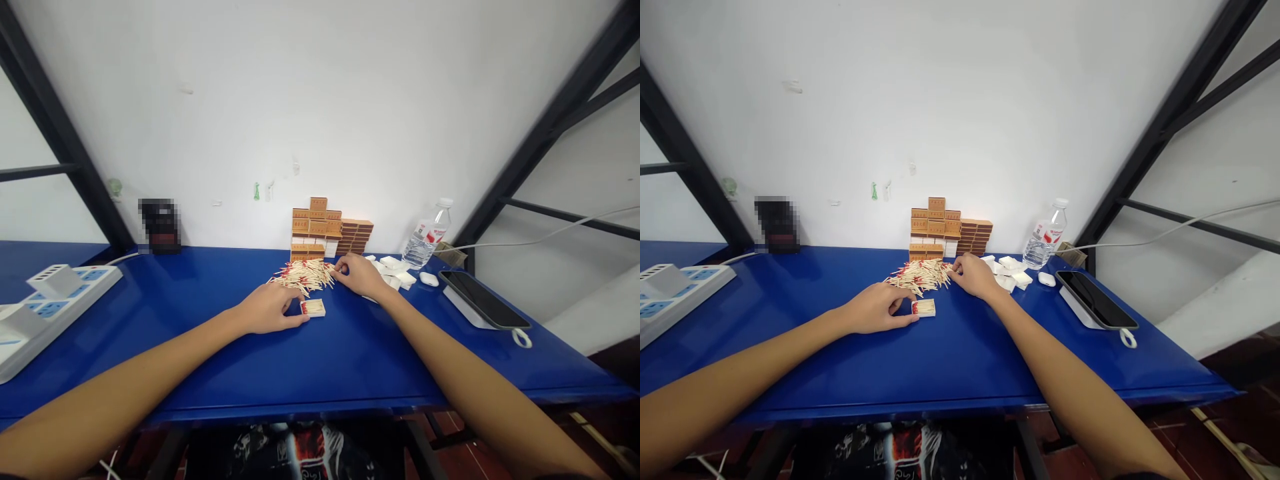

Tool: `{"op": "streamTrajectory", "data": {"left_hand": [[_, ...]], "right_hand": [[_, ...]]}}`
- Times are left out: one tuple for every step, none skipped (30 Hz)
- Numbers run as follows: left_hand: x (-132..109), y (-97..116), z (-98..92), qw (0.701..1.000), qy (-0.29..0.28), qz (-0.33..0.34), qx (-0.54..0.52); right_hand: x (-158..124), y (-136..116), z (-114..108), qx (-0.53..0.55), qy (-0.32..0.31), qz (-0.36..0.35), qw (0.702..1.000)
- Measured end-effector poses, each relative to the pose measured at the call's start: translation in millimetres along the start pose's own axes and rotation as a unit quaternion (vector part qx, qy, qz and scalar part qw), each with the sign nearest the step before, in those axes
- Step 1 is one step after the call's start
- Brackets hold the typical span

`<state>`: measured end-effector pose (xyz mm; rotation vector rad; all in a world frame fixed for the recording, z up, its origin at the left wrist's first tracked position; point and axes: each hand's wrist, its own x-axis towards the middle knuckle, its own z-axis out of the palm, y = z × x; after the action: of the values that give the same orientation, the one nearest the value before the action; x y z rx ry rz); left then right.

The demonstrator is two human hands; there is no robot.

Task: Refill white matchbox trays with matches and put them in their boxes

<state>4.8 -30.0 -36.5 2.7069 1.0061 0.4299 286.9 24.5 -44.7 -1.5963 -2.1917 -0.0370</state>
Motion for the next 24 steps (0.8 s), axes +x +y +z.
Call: {"op": "streamTrajectory", "data": {"left_hand": [[0, 0, 0.2, 1.0, 0.0, -0.001, 0.0], [0, 0, 0.3, 1.0, -0.001, -0.002, 0.0], [0, 0, 0.3, 1.0, -0.003, -0.003, -0.001], [0, 0, 0.2, 1.0, -0.005, -0.005, -0.002], [-1, -1, 0.0, 1.0, -0.007, -0.006, -0.002], [-1, -1, -0.2, 1.0, -0.007, -0.007, -0.003], [-1, -1, -0.4, 1.0, -0.007, -0.007, -0.002], [-1, -1, -0.6, 1.0, -0.007, -0.006, -0.002], [-1, -1, -0.7, 1.0, -0.007, -0.005, -0.001], [-1, -1, -0.8, 1.0, -0.007, -0.005, 0.0], [-1, -1, -0.8, 1.0, -0.008, -0.004, 0.001], [0, -1, -0.8, 1.0, -0.007, -0.003, 0.001], [0, -1, -0.8, 1.0, -0.007, -0.002, 0.001], [0, -1, -0.9, 1.0, -0.006, -0.003, 0.002], [1, -1, -1.1, 1.0, -0.003, -0.004, 0.003], [1, -1, -1.3, 1.0, 0.001, -0.007, 0.005], [1, -1, -1.5, 1.0, 0.003, -0.01, 0.006], [1, -2, -1.8, 1.0, 0.006, -0.013, 0.006], [2, -2, -2.1, 1.0, 0.008, -0.016, 0.006], [2, -2, -2.3, 1.0, 0.009, -0.017, 0.005], [2, -3, -2.4, 1.0, 0.01, -0.018, 0.004], [2, -3, -2.3, 1.0, 0.01, -0.018, 0.003], [2, -3, -2.1, 1.0, 0.011, -0.017, 0.003], [2, -4, -1.8, 1.0, 0.012, -0.015, 0.003]], "right_hand": [[0, 0, 0, 0.001, -0.002, -0.001, 1.0], [0, 0, 0, 0.001, -0.002, -0.002, 1.0], [0, 0, 0, 0.002, -0.002, -0.004, 1.0], [0, 0, -1, 0.002, -0.002, -0.006, 1.0], [0, 0, -1, 0.003, -0.003, -0.008, 1.0], [0, 0, -2, 0.003, -0.005, -0.01, 1.0], [0, 0, -2, 0.003, -0.007, -0.011, 1.0], [0, 0, -3, 0.004, -0.009, -0.011, 1.0], [0, 1, -5, 0.005, -0.01, -0.012, 1.0], [0, 2, -6, 0.007, -0.01, -0.014, 1.0], [0, 3, -8, 0.01, -0.01, -0.016, 1.0], [-1, 4, -11, 0.015, -0.008, -0.019, 1.0], [-1, 5, -14, 0.021, -0.007, -0.021, 1.0], [-1, 6, -18, 0.031, -0.007, -0.023, 0.999], [-2, 7, -21, 0.044, -0.009, -0.025, 0.999], [-2, 7, -25, 0.062, -0.014, -0.029, 0.998], [-3, 6, -28, 0.085, -0.02, -0.034, 0.996], [-5, 3, -31, 0.112, -0.028, -0.041, 0.993], [-6, 0, -33, 0.141, -0.038, -0.05, 0.988], [-8, -5, -35, 0.169, -0.051, -0.06, 0.982], [-10, -11, -35, 0.194, -0.066, -0.072, 0.976], [-13, -17, -35, 0.215, -0.083, -0.085, 0.969], [-15, -23, -34, 0.231, -0.099, -0.099, 0.963], [-17, -30, -33, 0.241, -0.114, -0.113, 0.957]]}}
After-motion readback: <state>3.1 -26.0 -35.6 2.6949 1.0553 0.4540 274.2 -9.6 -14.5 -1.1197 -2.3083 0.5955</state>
